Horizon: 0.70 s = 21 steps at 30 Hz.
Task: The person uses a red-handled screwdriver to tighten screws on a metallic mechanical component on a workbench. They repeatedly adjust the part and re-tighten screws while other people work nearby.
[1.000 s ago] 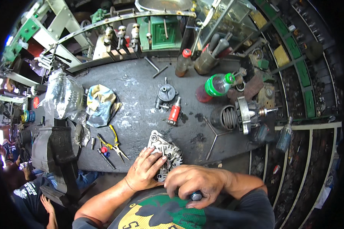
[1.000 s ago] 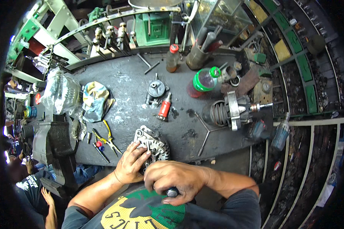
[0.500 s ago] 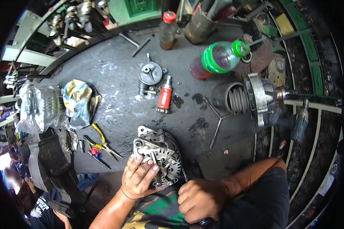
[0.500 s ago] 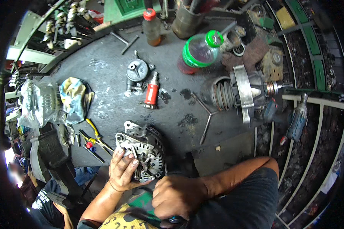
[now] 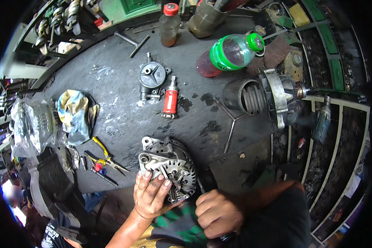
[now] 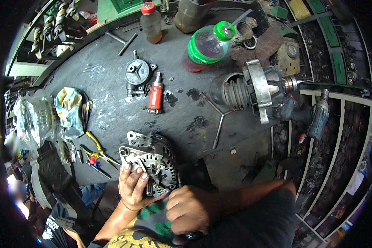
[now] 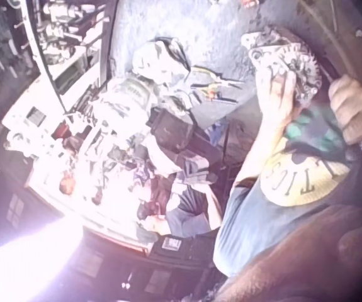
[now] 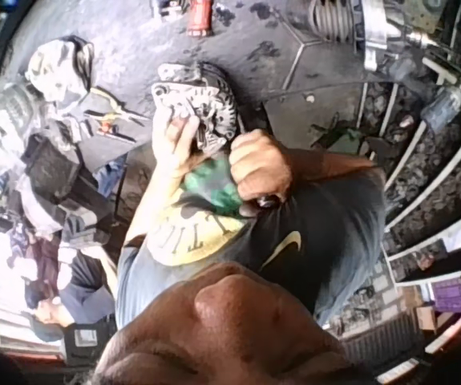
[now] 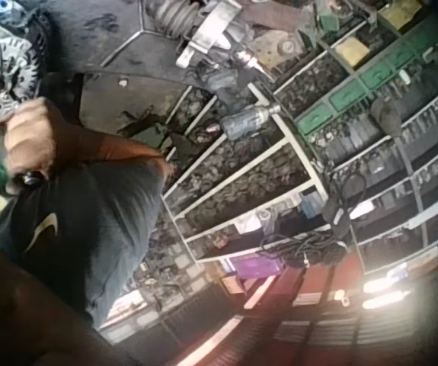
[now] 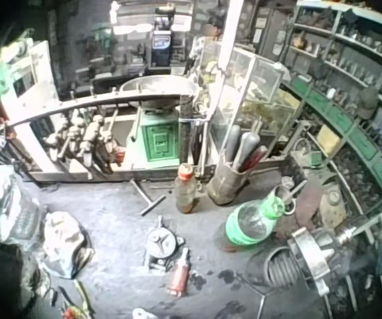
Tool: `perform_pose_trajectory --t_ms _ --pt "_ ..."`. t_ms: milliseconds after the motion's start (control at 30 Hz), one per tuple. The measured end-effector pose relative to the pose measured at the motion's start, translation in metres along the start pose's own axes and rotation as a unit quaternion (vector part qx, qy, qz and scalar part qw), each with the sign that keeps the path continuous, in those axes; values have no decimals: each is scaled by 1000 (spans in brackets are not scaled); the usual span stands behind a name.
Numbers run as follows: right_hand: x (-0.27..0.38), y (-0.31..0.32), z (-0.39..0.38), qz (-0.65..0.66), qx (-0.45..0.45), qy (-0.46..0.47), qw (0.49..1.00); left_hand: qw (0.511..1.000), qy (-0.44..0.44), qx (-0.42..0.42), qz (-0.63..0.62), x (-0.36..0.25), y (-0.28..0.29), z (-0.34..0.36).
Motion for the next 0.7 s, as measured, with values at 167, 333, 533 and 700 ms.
perform_pose_trajectory --t_ms 167,333,533,700 --pt "4 -27 -11 -103 -84 12 991 1000 7 -17 -4 2 -2 -1" --pt "9 -34 -17 -76 -106 -91 987 989 -91 92 -73 27 25 34" --pt "59 -34 -44 -26 -148 45 988 953 -139 221 152 32 99 76" --pt "35 -26 -69 136 -296 -2 945 983 22 184 15 -10 59 48"
Point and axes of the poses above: each hand's wrist, its own z-axis towards the middle knuckle, its own y-axis out of the back of the hand, x = y × z, the point moved 2 cm from there along z, towards the middle knuckle, and after that the axes turned 1 degree about -x, right-handed, at the moved point
